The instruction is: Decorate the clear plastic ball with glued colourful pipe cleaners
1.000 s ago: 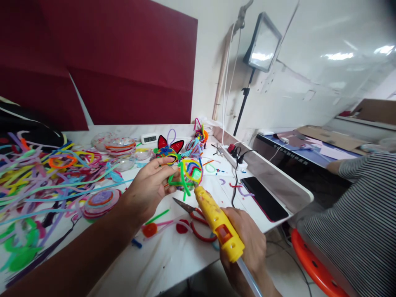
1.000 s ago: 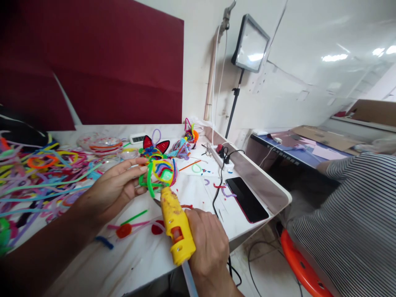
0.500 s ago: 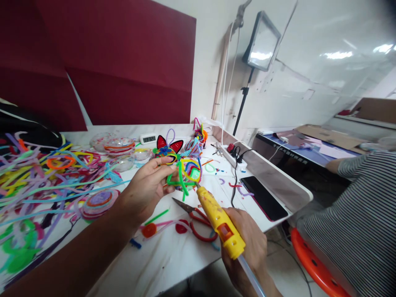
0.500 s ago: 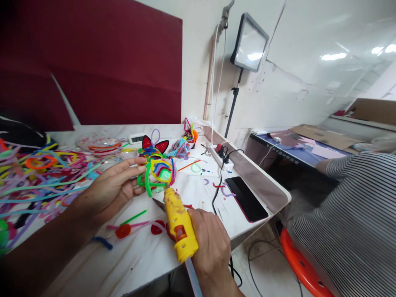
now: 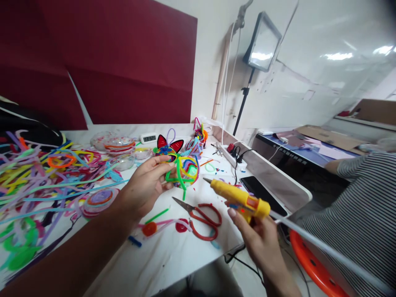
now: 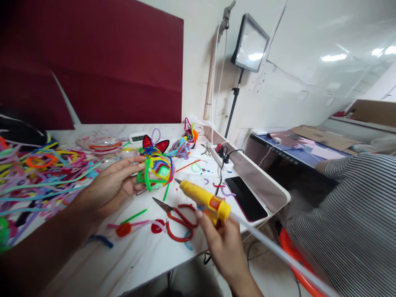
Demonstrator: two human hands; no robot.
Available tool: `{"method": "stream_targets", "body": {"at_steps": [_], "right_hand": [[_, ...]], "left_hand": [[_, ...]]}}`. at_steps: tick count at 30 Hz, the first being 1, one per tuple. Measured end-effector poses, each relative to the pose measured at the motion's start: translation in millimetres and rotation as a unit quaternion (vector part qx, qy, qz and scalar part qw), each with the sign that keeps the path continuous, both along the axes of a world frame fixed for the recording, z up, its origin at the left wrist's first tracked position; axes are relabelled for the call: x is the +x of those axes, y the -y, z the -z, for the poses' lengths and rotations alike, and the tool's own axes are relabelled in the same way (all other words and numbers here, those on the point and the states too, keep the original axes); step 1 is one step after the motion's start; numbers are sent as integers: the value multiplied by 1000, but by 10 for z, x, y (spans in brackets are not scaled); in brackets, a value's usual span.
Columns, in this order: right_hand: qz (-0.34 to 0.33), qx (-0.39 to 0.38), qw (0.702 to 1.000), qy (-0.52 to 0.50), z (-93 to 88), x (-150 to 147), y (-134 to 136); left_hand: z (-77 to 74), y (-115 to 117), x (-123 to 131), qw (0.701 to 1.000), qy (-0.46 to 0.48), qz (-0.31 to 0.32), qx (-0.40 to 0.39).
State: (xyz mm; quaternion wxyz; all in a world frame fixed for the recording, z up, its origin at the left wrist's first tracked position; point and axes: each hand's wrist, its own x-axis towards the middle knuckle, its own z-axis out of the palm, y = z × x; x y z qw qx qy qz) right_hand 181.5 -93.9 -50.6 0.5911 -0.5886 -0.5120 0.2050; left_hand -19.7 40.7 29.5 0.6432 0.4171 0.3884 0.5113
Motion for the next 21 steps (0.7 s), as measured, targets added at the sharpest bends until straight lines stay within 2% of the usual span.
{"method": "stream_targets", "body": {"at_steps": [2,4,8,11,14,18,21], "right_hand": [[-42,-78,992,-86,-14,130,-140],[-81,-139,979,-129,-23,241,-312],[-116,-223,961,-118,-36,352,-618],[-112,-242,964,12,-27,392,-756],[-55,-240,956,158,4,446,-839],[21,-210,944,253,38,477,-888],[49,-174,939,292,12,391,-845]], "left_hand": [[9,-19,-6,1000,-3,-4,-1],[13,-28,-4,1000,-6,-11,-3],[19,-24,11,1000,-10,-21,-4],[23,-16,16,1000,-7,-22,-2],[25,-10,12,1000,-5,-22,5],[23,0,1,1000,-8,-20,9],[22,9,0,1000,-3,-16,14]]}}
